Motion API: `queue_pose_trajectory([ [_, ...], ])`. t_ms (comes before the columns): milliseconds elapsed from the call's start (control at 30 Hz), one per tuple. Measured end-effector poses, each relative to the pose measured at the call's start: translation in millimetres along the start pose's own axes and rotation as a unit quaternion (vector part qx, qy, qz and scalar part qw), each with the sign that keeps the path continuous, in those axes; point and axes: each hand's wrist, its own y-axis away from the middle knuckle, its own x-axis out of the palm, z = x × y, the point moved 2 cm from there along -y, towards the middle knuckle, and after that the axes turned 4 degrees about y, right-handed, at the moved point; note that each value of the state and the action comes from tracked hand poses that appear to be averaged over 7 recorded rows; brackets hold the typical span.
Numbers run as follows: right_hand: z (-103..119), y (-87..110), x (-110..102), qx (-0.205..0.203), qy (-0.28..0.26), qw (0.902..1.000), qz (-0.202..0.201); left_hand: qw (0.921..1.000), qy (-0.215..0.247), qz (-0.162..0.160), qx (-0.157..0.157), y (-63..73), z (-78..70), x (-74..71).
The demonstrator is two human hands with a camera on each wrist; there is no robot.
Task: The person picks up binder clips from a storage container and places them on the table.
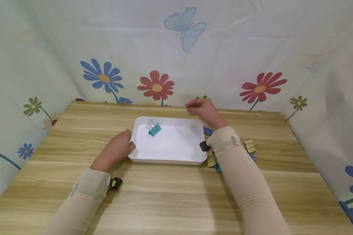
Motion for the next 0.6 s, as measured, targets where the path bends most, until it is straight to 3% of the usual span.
queue_pose_trajectory([
  [300, 7, -8.2, 18, -0.021, -0.07, 0.9973, 0.005, 0.9998, 0.002, -0.015, 0.013, 0.3, -0.3, -1.6],
  [600, 17, -12.2, 35, -0.017, -0.113, 0.9934, 0.01, 1.0, 0.001, -0.006, 0.002, -0.7, -0.3, -1.5],
])
